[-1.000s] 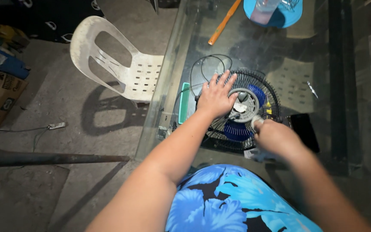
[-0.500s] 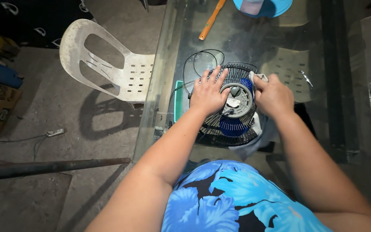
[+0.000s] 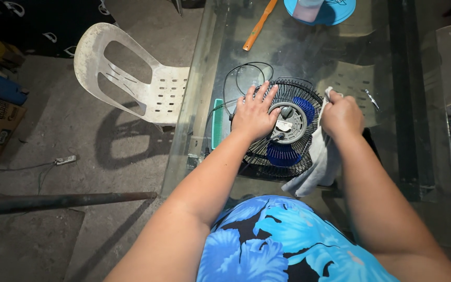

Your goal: The person uses a screwdriver to loosen and remove screws from the front grille of a small electric fan. After removing the grille, they wipe the exposed fan blades and motor housing with a white cloth. The person does not reassemble the fan within the clip.

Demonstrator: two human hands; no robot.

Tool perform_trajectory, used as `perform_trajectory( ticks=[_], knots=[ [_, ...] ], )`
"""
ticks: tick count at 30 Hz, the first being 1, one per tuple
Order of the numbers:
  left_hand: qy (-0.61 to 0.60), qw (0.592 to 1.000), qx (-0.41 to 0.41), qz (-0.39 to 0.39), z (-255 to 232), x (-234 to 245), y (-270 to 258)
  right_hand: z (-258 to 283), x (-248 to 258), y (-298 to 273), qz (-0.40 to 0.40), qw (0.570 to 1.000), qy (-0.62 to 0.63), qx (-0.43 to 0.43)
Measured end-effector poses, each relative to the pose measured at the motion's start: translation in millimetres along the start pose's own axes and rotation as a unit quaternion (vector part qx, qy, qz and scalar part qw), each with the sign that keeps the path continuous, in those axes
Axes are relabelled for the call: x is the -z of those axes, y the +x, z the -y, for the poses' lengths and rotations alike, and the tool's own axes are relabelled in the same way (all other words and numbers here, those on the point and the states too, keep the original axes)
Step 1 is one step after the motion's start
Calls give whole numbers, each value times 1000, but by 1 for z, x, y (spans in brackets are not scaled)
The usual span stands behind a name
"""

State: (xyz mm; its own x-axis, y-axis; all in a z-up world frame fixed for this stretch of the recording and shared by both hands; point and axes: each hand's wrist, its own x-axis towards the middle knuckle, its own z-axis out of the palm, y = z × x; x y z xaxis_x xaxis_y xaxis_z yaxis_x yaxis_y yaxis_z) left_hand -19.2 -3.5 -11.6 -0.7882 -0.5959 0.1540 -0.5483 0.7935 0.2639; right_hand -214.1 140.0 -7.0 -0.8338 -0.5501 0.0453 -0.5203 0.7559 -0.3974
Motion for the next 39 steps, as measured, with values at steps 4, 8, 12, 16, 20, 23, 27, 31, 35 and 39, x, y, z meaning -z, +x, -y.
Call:
perform_trajectory(
  ticks=[4, 8, 12, 16, 20, 23, 27, 31, 35, 39],
  knots=[
    [0, 1000, 2, 2, -1, 3, -1, -25, -12, 20, 56, 994, 88, -32],
    [2, 1000, 4, 10, -2, 3, 0, -30, -15, 31, 110, 982, 138, -60],
    [3, 1000, 7, 6, -3, 3, 0, -8, -5, 12, 39, 999, 16, -27],
    [3, 1000, 7, 10, -2, 1, 1, 28, 0, -33, 12, 989, -90, 112],
    [2, 1000, 5, 4, -3, 1, 1, 43, 10, -55, 74, 981, -126, 128],
    [0, 1000, 2, 1, 1, 1, -1, 19, 20, -46, 43, 990, -68, 116],
    [-5, 1000, 4, 12, 0, 1, 2, -38, 14, -22, 145, 988, -46, -36],
    [2, 1000, 1, 5, -4, 1, 1, -78, -19, -13, 221, 966, 74, -108],
    [1, 1000, 4, 7, -2, 2, -3, -80, -34, -9, 108, 992, 50, -35],
    [-2, 1000, 7, 16, -3, 3, 1, -50, -25, -31, -47, 992, -23, 114]
  ],
)
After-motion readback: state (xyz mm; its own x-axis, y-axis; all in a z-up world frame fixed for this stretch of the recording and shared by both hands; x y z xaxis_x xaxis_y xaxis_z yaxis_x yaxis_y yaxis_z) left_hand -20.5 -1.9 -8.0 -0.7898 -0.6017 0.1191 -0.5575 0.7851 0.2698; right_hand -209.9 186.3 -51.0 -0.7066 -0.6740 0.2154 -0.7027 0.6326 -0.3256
